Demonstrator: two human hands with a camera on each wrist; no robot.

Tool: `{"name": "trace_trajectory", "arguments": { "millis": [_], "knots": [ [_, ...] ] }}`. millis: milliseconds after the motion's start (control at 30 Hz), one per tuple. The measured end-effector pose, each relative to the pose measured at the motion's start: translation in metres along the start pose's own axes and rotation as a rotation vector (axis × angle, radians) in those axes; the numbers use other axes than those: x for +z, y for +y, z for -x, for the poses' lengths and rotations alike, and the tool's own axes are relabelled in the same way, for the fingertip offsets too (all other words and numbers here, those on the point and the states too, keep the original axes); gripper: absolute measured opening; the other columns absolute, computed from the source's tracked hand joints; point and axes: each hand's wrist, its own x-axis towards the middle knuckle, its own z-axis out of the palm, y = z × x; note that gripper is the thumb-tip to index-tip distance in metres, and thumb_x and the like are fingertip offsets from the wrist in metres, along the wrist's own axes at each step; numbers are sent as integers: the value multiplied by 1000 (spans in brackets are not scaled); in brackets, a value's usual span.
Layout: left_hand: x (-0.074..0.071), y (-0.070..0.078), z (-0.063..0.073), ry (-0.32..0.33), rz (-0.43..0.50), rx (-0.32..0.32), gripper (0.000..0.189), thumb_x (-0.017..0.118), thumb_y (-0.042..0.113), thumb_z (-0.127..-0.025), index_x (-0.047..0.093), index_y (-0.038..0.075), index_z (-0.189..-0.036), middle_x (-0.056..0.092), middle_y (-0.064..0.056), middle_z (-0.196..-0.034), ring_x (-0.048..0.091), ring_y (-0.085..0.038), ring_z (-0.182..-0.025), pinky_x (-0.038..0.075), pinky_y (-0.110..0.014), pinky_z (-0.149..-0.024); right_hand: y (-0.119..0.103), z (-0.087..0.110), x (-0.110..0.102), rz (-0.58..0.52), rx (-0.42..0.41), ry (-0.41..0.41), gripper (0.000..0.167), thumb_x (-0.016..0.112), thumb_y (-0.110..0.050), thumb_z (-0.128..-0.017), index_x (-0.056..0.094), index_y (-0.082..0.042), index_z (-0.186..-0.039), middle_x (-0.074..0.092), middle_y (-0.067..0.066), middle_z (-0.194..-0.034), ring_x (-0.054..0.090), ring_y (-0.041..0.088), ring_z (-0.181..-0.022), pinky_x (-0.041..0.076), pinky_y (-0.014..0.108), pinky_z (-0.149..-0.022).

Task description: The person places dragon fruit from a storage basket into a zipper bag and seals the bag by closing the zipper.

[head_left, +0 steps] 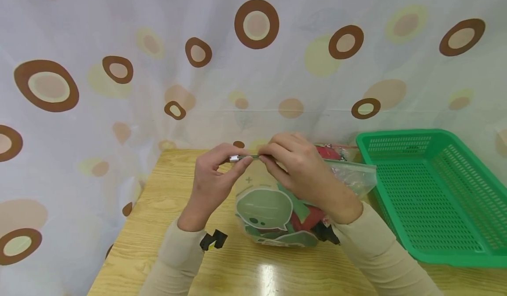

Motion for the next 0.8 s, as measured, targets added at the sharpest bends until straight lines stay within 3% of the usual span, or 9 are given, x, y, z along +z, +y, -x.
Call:
{"name": "trace_trajectory", "arguments": {
  "millis": [133, 333, 433, 567, 800],
  "knots": [
    [1, 2, -1, 15, 2, 44, 7, 74, 6, -88, 75, 10, -94, 72, -3, -86, 64, -11, -80, 53, -28, -74, -4, -4, 0, -19, -3, 3, 10, 75, -5, -85, 70, -5, -94, 64, 4, -85, 58, 18, -75, 48, 35, -70],
    [-1, 7, -2, -22, 77, 51, 5, 70, 11, -93, 71, 8, -89, 69, -4, -85, 62, -10, -78, 54, -22, -73, -8, -6, 0, -29, -15, 47, 2, 70, -6, -90, 71, -5, -89, 67, 5, -83, 62, 21, -74, 47, 35, -69],
    [-2, 8, -3, -25, 131, 15, 6, 69, 9, -93, 71, 5, -89, 69, -6, -84, 63, -10, -77, 56, -22, -72, -8, -7, 1, -22, -2, 72, 3, 71, -7, -90, 72, -5, -89, 67, 5, -82, 63, 21, -74, 45, 34, -67],
    [-3, 8, -2, 18, 188, -65, 4, 68, 5, -93, 69, 2, -90, 68, -11, -83, 66, -14, -73, 61, -26, -71, -6, -7, 3, 16, -7, 84, 8, 75, -8, -86, 73, -6, -93, 67, 4, -84, 62, 21, -77, 43, 33, -65],
    [-9, 1, 0, 149, 144, -192, 8, 67, 8, -94, 69, 0, -94, 67, -7, -85, 72, -12, -70, 60, -27, -61, 7, 6, 0, 123, 28, 67, 21, 75, -9, -87, 71, -3, -106, 67, 9, -91, 62, 24, -82, 53, 40, -76]
  ]
}}
